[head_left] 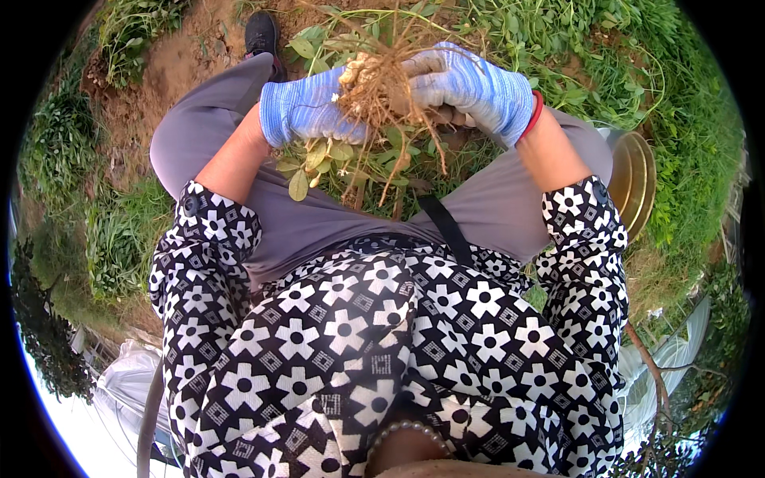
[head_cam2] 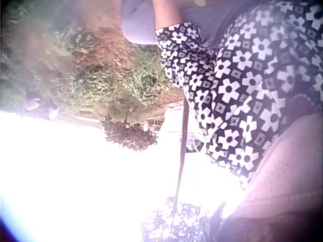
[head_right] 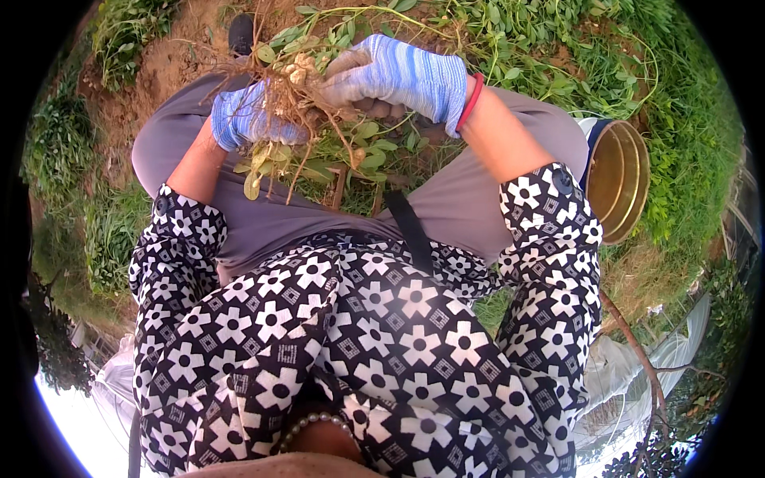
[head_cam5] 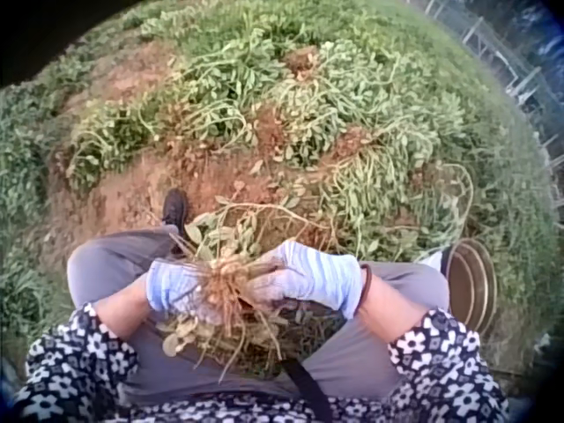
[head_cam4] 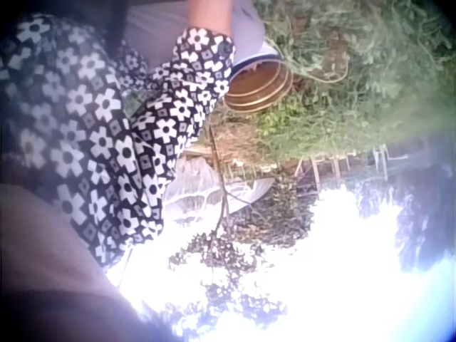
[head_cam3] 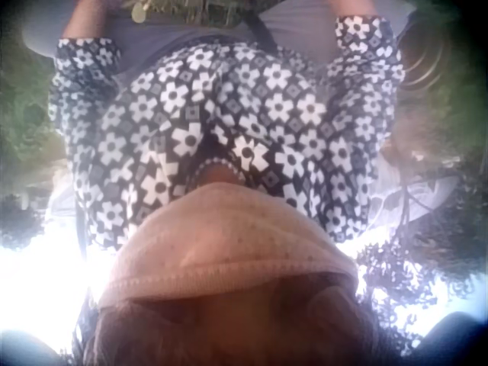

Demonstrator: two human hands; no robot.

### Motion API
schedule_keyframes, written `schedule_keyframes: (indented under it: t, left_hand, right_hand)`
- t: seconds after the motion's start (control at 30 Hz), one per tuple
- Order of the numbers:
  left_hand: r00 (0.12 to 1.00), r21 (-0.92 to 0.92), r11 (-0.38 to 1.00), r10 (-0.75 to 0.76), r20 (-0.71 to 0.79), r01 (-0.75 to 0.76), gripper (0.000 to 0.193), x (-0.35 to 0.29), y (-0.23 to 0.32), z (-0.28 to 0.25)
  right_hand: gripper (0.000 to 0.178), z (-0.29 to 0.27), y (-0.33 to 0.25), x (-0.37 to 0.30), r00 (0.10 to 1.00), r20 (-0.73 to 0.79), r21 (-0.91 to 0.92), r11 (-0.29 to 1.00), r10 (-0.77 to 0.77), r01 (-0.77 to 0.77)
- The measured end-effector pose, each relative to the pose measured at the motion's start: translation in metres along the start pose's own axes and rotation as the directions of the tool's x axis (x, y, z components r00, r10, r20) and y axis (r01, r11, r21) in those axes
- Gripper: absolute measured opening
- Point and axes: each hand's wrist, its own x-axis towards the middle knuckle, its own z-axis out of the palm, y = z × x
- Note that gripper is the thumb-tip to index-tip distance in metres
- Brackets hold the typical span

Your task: The person sits on the ground in a garden and pulls peanut plants from the soil. They shake off dirt and detach the peanuts from the roots by hand, placing them into a nearby bucket.

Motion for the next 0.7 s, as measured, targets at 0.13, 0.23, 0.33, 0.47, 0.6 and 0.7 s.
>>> schedule_keyframes:
  t: [0.13,0.23,0.33,0.47,0.6,0.7]
  left_hand:
    - [0.997,-0.238,0.971,-0.031,-0.077,0.012,0.059,-0.005,-0.013,0.007]
    - [0.998,-0.260,0.965,0.010,-0.062,-0.025,0.062,-0.002,-0.023,0.006]
    - [0.975,-0.080,0.972,-0.220,-0.011,0.219,0.062,0.001,-0.008,-0.001]
    - [0.995,0.097,0.991,-0.093,-0.046,0.097,0.056,-0.001,-0.004,-0.001]
    - [0.996,0.024,0.996,-0.090,-0.015,0.090,0.054,-0.005,-0.015,0.006]
    - [0.998,-0.104,0.994,-0.030,0.055,0.036,0.051,-0.004,-0.027,0.012]
  right_hand:
    - [0.031,0.001,-0.002,0.001,0.996,0.001,0.004,0.996,0.088,-0.088]
    - [0.034,0.003,-0.002,0.004,0.998,0.028,-0.169,0.984,0.059,-0.053]
    - [0.035,0.013,-0.002,0.006,0.996,-0.075,-0.295,0.955,-0.042,0.018]
    - [0.037,0.002,0.018,0.014,0.976,-0.144,-0.268,0.956,-0.163,0.120]
    - [0.043,-0.008,0.029,0.021,0.932,0.021,-0.610,0.734,-0.362,0.298]
    - [0.040,-0.014,0.027,0.007,0.898,0.141,-0.754,0.544,-0.416,0.370]
